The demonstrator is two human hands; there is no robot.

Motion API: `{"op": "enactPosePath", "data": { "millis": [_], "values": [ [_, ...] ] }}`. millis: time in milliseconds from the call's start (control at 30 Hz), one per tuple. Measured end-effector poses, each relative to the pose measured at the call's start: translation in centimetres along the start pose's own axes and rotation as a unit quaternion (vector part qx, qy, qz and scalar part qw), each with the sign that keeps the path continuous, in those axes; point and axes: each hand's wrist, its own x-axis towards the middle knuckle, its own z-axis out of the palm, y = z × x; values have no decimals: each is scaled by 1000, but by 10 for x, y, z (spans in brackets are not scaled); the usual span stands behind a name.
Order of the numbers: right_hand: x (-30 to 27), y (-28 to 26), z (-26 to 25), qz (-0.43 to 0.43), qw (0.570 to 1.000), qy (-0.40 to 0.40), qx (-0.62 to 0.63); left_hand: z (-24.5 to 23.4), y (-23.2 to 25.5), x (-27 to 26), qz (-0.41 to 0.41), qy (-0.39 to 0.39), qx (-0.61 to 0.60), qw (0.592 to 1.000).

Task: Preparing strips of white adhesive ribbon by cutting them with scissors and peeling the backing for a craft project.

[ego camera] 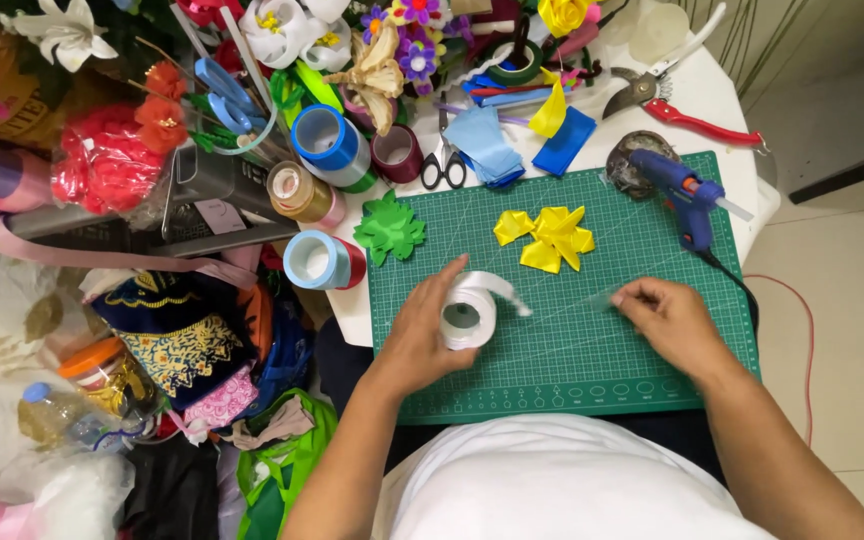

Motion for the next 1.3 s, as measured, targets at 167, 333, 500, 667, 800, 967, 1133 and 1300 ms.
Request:
{"op": "enactPosePath", "data": {
  "millis": [167, 333, 500, 667, 800, 967, 1133, 1300],
  "values": [
    [-9, -15, -33, 33, 999, -33, 13, 1, -3, -3, -9, -36, 47, 998],
    [-35, -44, -97, 3, 996, -32, 88, 3, -24, 3, -77, -73, 80, 991],
    [-23, -8, -161, -89, 977, 151, 125, 6, -33, 3, -113, -62, 51, 990],
    [61, 46, -197, 18, 946, 315, 72, 6, -28, 6, -166, -65, 50, 983],
    [141, 74, -229, 60, 931, 357, 54, 13, -39, 4, -156, -42, 62, 985],
    [219, 84, -256, 52, 938, 339, -44, 18, -44, 4, -159, -38, 75, 984],
    [290, 111, -268, 93, 956, 272, -53, 21, -54, 3, -176, -36, 67, 981],
    [315, 129, -271, 52, 918, 317, -231, 19, -56, 5, -205, -56, 83, 974]
  ]
}}
